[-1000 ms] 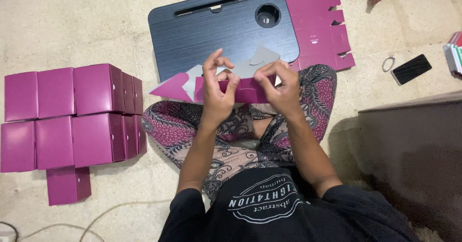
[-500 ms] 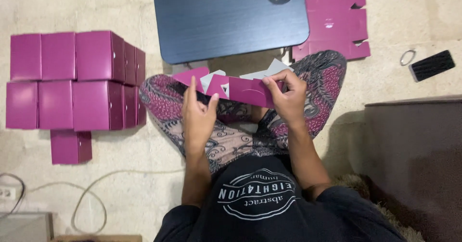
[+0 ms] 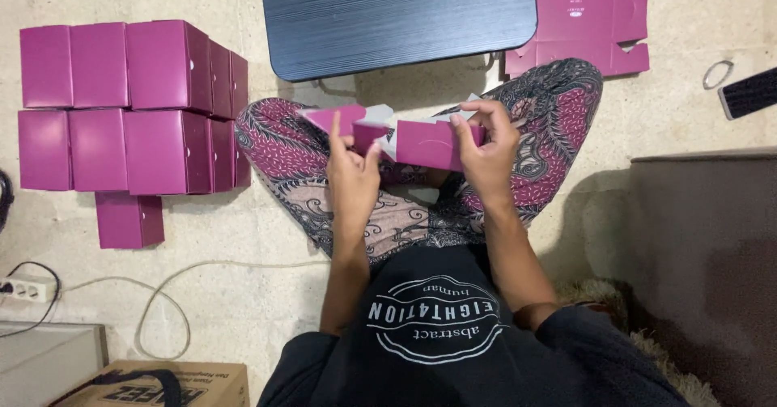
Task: The person sits on the floor and assembles small pink cardboard boxes. They fold the flat cardboard pieces along pre-scored lines, tuck in the tabs, and form the box shape. The finished boxes are stacked to the left.
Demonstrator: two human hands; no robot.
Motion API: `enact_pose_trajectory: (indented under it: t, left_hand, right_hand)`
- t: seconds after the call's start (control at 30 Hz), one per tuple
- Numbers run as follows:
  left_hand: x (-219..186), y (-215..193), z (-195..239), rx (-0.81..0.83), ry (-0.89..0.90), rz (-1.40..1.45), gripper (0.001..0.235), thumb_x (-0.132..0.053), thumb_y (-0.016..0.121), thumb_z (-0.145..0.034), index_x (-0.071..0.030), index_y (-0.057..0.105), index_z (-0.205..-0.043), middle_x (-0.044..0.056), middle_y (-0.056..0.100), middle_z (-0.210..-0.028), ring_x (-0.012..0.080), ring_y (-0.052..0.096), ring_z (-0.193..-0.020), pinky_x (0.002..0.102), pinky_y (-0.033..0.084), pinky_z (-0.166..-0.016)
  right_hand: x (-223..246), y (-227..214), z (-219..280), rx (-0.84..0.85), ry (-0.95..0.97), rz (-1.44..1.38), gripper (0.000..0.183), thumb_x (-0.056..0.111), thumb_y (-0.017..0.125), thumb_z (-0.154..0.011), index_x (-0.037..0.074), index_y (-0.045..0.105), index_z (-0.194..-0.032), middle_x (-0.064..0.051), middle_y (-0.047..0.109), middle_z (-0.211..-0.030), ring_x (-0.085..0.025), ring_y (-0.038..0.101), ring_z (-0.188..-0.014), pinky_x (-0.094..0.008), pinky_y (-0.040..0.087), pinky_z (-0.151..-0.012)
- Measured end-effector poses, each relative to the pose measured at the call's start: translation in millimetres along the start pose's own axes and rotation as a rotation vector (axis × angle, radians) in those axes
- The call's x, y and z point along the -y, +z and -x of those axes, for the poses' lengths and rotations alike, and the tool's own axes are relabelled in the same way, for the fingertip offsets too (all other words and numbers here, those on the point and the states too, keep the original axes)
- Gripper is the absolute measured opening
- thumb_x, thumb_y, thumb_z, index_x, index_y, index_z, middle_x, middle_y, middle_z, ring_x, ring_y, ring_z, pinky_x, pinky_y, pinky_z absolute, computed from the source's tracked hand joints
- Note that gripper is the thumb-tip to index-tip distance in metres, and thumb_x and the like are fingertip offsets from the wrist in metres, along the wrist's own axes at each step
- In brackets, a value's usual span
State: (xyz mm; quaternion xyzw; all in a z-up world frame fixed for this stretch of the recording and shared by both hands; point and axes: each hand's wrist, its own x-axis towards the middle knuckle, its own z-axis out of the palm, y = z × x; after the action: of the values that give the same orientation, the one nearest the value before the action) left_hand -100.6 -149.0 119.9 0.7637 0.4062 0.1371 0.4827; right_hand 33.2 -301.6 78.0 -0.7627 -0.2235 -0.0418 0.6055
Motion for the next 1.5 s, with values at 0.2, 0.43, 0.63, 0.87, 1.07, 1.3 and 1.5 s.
enact_pose_trajectory:
  t: [0.2, 0.43, 0.63, 0.87, 1.07, 1.3, 1.5]
  left_hand:
    - [22, 11, 5, -0.117, 0.366, -0.029, 0.052, -0.01, 0.059, -0.104, -0.006, 0.045, -0.154, 0.017, 0.058, -0.107, 0.0274, 0.058, -0.085, 0.041, 0.046, -0.076]
    - [10, 13, -5, -0.16, 0.597, -0.177, 0.062, -0.019, 0.083, -0.087, -0.01, 0.06, -0.144, 0.013, 0.06, -0.103, 0.0372, 0.062, -0.088, 0.047, 0.047, -0.078]
    - [-8, 6, -5, -0.105, 0.74, -0.243, 0.054, -0.021, 0.083, -0.084, -0.01, 0.068, -0.134, 0.01, 0.056, -0.104, 0.033, 0.059, -0.091, 0.043, 0.044, -0.078]
    - [-16, 4, -4, -0.033, 0.788, -0.146, 0.031, -0.012, 0.073, -0.091, -0.008, 0.075, -0.121, 0.012, 0.056, -0.114, 0.0337, 0.06, -0.102, 0.044, 0.047, -0.085]
    - [-15, 8, 1, 0.011, 0.84, -0.031, 0.037, -0.012, 0.05, -0.104, -0.005, 0.061, -0.139, 0.016, 0.06, -0.12, 0.0336, 0.059, -0.104, 0.043, 0.044, -0.087]
    - [-37, 7, 13, 0.215, 0.695, -0.089, 0.123, -0.001, 0.087, -0.069, -0.017, 0.012, -0.166, 0.03, 0.012, -0.168, 0.0553, 0.039, -0.141, 0.068, 0.043, -0.109]
    - [2, 33, -58, 0.232, 0.589, 0.07, 0.113, 0.001, 0.079, -0.073, -0.002, 0.011, -0.164, 0.029, 0.007, -0.168, 0.0588, 0.031, -0.145, 0.066, 0.038, -0.115]
  right_hand:
    - [1, 1, 0, 0.043, -0.004, -0.015, 0.021, 0.005, 0.08, -0.093, 0.01, 0.068, -0.11, -0.007, 0.063, -0.063, -0.018, 0.047, -0.055, -0.032, 0.041, -0.06]
    - [-6, 2, 13, 0.098, -0.173, -0.068, 0.014, 0.003, 0.073, -0.096, 0.007, 0.07, -0.108, -0.006, 0.065, -0.063, -0.02, 0.051, -0.054, -0.031, 0.043, -0.06]
    - [-20, 7, 14, 0.098, -0.304, -0.136, 0.011, 0.0, 0.073, -0.093, 0.002, 0.071, -0.104, -0.008, 0.064, -0.064, -0.028, 0.055, -0.064, -0.037, 0.046, -0.066]
    - [-1, 16, 11, 0.056, -0.445, -0.184, 0.013, -0.005, 0.071, -0.09, 0.003, 0.071, -0.1, -0.007, 0.064, -0.065, -0.026, 0.057, -0.061, -0.042, 0.046, -0.073]
    - [4, 21, -11, -0.009, -0.584, -0.072, 0.012, -0.002, 0.078, -0.088, 0.006, 0.074, -0.096, -0.005, 0.066, -0.068, -0.025, 0.056, -0.056, -0.04, 0.042, -0.072]
    - [40, 41, -29, -0.038, -0.548, 0.142, 0.015, 0.005, 0.077, -0.09, 0.013, 0.077, -0.102, 0.003, 0.073, -0.076, -0.016, 0.061, -0.062, -0.035, 0.041, -0.078]
    - [83, 77, -66, 0.15, -0.659, 0.475, 0.015, 0.019, 0.072, -0.09, 0.016, 0.07, -0.105, -0.004, 0.067, -0.084, -0.025, 0.065, -0.079, -0.042, 0.041, -0.08]
